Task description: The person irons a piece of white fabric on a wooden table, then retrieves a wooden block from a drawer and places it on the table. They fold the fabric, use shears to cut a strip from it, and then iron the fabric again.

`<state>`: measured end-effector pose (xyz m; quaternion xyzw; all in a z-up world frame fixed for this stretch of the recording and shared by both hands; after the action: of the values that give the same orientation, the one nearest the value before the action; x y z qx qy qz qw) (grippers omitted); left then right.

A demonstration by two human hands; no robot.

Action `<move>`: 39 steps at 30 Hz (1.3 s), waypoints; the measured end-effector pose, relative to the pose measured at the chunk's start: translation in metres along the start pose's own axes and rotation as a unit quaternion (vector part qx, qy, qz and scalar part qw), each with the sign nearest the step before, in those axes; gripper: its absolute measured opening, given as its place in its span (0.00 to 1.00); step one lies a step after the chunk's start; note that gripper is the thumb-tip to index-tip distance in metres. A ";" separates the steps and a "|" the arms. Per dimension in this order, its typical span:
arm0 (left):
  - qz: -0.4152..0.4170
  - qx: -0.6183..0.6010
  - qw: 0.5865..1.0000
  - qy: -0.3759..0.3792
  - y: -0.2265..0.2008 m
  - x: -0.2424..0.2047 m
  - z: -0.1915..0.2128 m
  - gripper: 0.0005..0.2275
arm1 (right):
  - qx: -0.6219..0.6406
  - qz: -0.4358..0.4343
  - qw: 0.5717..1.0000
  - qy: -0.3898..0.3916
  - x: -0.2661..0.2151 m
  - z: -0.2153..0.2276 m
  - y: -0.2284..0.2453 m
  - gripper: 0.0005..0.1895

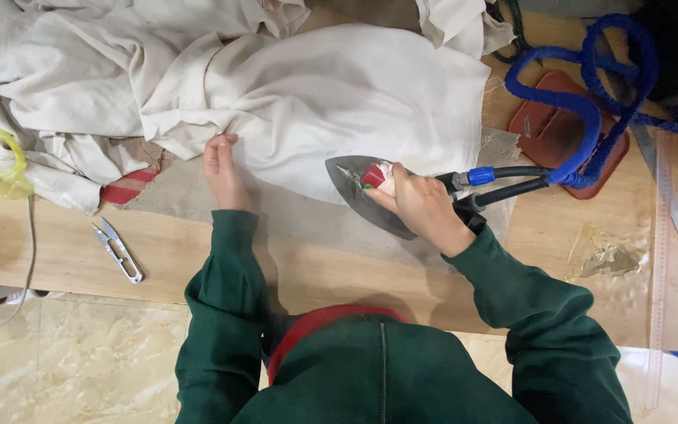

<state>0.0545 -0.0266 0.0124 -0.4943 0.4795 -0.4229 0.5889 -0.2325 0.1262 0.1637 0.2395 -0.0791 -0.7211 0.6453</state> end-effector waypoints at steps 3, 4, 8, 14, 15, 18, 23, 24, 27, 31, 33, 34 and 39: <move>0.004 0.011 1.000 0.006 -0.007 -0.001 -0.003 0.08 | -0.008 0.011 1.000 0.012 -0.006 0.002 0.000 0.35; 0.008 0.017 1.000 0.007 -0.010 -0.002 -0.003 0.08 | -0.017 0.020 0.999 0.018 -0.009 0.002 -0.001 0.35; 0.012 0.037 0.999 0.008 -0.012 -0.002 -0.004 0.08 | -0.031 0.019 0.998 0.046 -0.026 0.003 -0.012 0.35; 0.003 0.041 0.999 0.017 -0.008 -0.003 -0.003 0.07 | 0.020 -0.059 0.992 0.107 -0.059 0.060 -0.011 0.36; 0.009 0.041 0.999 0.016 -0.005 -0.003 -0.003 0.07 | 0.047 -0.095 0.990 0.093 -0.063 0.079 -0.003 0.33; 0.008 0.040 0.999 0.014 -0.005 -0.003 -0.005 0.07 | -0.010 -0.109 0.992 0.054 -0.086 0.080 -0.079 0.23; -0.044 -0.009 0.999 0.020 -0.003 -0.003 -0.005 0.04 | -0.138 -0.128 0.982 0.001 -0.096 0.076 -0.203 0.22; -0.054 0.006 0.998 0.029 -0.007 -0.005 -0.006 0.04 | -0.070 -0.225 0.972 -0.011 -0.092 0.088 -0.201 0.31; -0.066 0.016 0.997 0.045 -0.014 -0.008 -0.008 0.04 | -0.027 -0.306 0.949 -0.066 -0.081 0.100 -0.246 0.38; -0.108 0.070 0.991 0.047 -0.016 -0.008 -0.010 0.05 | -0.020 -0.274 0.950 -0.151 -0.068 0.107 -0.287 0.33; -0.148 0.125 0.980 0.042 -0.015 -0.008 -0.012 0.05 | -0.026 -0.277 0.946 -0.167 -0.062 0.103 -0.304 0.36; -0.185 0.179 0.965 0.040 -0.014 -0.008 -0.012 0.05 | -0.031 -0.283 0.941 -0.183 -0.059 0.101 -0.312 0.39; -0.204 0.217 0.953 0.049 -0.008 -0.008 -0.015 0.03 | -0.013 -0.248 0.952 -0.178 -0.064 0.100 -0.316 0.30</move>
<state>0.0380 -0.0231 0.0205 -0.4200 0.2937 -0.6517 0.5592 -0.5565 0.2174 0.1328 0.1111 -0.1209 -0.8904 0.4245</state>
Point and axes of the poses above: each hand's wrist, its own x-axis towards the middle knuckle, its own z-axis out of the back of the hand, y = z × x, the point moved 1 cm from there along x, towards the middle knuckle, and after that the axes turned 8 degrees about x, right-handed, at the moved point
